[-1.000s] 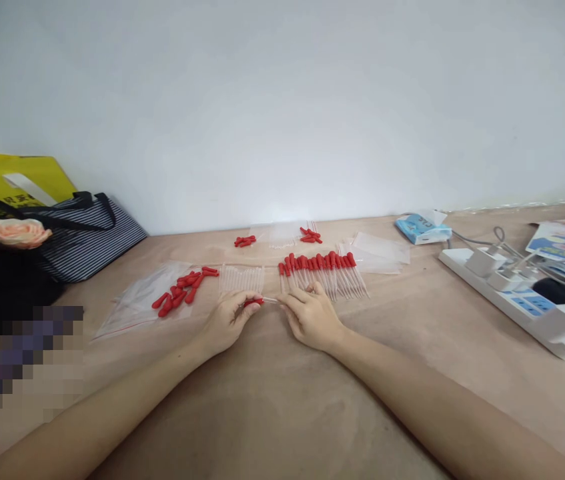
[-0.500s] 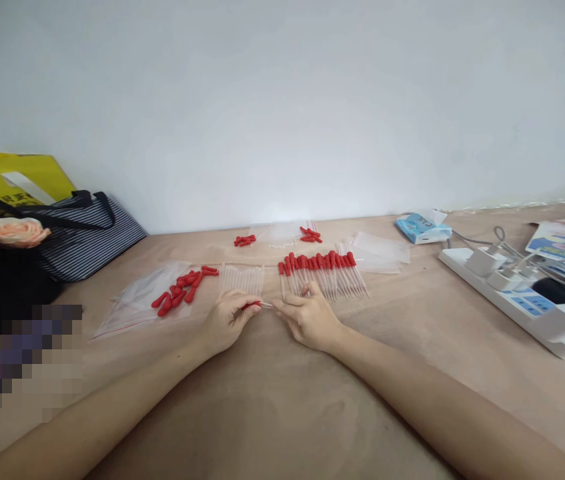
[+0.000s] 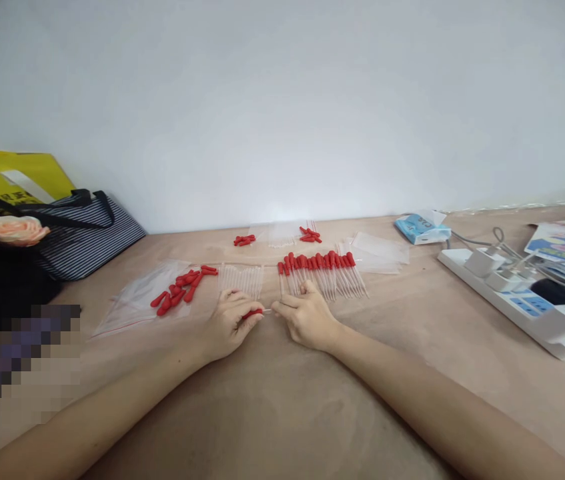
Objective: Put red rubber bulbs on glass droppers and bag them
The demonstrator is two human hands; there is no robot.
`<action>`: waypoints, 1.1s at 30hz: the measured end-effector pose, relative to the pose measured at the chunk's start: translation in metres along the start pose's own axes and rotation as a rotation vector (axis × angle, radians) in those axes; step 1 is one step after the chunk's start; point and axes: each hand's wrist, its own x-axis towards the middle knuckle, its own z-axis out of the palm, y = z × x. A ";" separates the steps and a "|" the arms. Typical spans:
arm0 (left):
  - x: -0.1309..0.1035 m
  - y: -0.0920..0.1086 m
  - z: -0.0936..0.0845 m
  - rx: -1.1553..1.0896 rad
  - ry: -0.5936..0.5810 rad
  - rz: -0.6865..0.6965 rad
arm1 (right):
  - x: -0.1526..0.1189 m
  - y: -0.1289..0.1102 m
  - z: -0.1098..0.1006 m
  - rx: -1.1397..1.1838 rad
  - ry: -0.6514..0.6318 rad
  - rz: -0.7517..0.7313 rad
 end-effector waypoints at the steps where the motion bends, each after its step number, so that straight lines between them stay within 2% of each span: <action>1: 0.000 0.000 0.000 0.000 -0.006 0.001 | 0.001 -0.001 0.000 0.008 -0.001 0.000; 13: 0.001 0.000 0.000 0.000 -0.019 -0.008 | 0.003 -0.001 0.003 0.097 -0.036 0.013; 18: 0.000 -0.006 -0.001 0.008 0.012 -0.050 | 0.003 0.000 -0.002 0.017 -0.079 0.044; 26: -0.002 -0.009 0.000 -0.043 0.042 -0.104 | -0.001 -0.003 -0.003 -0.036 -0.033 0.054; 29: -0.001 -0.008 -0.001 -0.027 0.143 -0.176 | 0.000 -0.002 -0.002 -0.039 -0.012 0.127; 33: 0.001 -0.010 -0.002 -0.030 0.250 -0.285 | 0.011 0.002 -0.001 -0.002 0.013 0.371</action>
